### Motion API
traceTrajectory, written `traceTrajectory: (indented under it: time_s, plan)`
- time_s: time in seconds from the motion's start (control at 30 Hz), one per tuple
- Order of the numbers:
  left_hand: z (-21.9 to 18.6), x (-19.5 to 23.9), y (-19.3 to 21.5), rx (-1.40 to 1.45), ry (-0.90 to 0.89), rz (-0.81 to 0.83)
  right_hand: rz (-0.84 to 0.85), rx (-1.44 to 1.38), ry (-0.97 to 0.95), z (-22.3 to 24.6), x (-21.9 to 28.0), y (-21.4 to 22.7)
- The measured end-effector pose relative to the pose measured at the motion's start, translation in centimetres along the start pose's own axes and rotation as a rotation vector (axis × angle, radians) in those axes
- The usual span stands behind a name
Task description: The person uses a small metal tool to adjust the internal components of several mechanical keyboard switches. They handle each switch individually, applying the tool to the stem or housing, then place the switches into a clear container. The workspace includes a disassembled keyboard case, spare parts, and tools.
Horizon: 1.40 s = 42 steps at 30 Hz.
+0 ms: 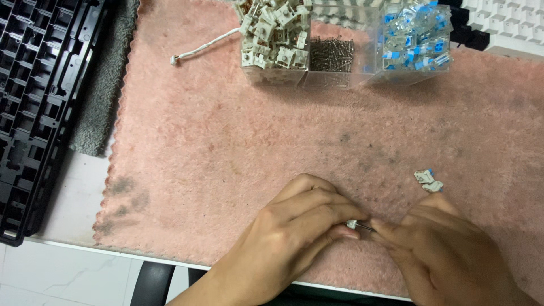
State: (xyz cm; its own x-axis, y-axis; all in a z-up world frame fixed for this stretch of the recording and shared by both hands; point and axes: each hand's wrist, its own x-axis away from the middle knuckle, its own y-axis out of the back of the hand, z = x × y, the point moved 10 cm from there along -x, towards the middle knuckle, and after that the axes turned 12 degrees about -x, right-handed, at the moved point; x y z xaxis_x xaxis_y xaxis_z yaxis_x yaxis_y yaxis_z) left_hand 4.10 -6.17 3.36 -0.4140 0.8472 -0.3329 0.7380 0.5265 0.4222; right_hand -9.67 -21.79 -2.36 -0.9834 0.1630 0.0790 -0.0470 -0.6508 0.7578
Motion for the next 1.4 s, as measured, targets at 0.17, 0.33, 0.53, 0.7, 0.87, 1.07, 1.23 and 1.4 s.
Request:
traceTrajectory:
  time_s: [0.17,0.33,0.53,0.7,0.87,1.07,1.23,1.4]
  plan:
    - [0.1,0.0,-0.2,-0.009,0.003,0.012,0.060,0.341,0.749,6.9,0.2,0.8]
    - [0.3,-0.3,-0.5,-0.022,0.023,0.038,0.077,0.610,1.017,8.4,0.4,0.4]
    - [1.1,-0.1,0.1,0.040,0.080,-0.053,-0.099,0.278,0.716,6.6,-1.9,2.3]
    - [1.6,-0.4,1.3,-0.057,0.098,-0.140,-0.168,-0.355,-0.306,-1.8,-2.3,2.0]
    - [0.3,-2.1,2.4,-0.103,0.079,-0.202,-0.179,-0.909,-0.564,-1.8,-3.5,0.0]
    - [-1.7,-6.3,5.1,-0.381,-0.150,-0.221,-0.172,-0.976,-0.609,2.6,-9.4,4.2]
    - [-1.4,-11.4,8.0,-0.670,-0.287,-0.311,-0.305,-1.017,-0.505,7.0,-15.6,10.6]
    - [2.0,-12.5,9.7,-0.611,-0.200,-0.354,-0.299,-0.791,-0.392,6.6,-18.1,12.0]
